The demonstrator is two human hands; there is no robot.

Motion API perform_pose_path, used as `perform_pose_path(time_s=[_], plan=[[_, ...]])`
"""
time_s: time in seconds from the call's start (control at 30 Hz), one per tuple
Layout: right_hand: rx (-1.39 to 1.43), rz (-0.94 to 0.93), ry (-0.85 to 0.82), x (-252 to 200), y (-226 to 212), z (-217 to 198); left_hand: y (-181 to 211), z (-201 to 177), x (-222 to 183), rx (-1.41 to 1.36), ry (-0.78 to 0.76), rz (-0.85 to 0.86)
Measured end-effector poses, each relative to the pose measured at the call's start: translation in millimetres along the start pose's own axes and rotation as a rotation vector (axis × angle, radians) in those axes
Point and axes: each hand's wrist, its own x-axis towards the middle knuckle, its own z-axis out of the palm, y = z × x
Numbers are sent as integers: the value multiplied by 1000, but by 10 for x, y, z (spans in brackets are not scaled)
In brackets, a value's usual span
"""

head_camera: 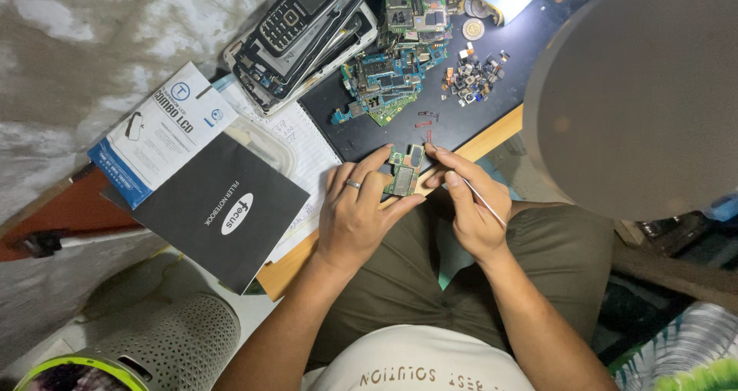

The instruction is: The person takes electronic components out of a plastic bag and then uses tweezers to handle parts on a circuit board.

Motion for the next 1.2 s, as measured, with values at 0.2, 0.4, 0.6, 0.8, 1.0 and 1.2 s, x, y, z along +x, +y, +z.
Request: perform_pose_path(time_s=[0.2,0.4,0.6,0.8,1.0,1.2], plan=[[-7,3,-2,0,4,-5,-5,1,0,-2,2,0],[-23,5,-4,0,7,-2,-7,3,-4,-1,1,-2],[-33,6,-6,2,10,-1,-3,-3,2,-3,3,-4],[-36,42,-17,3,6,4,2,-10,-4,-51,22,-38],[-73,16,-37,33,-30,-13,-9,-4,-23,-110,93,-113],[-93,8,-35,37,-45,-11,-27,-33,-30,-149,95,-110]])
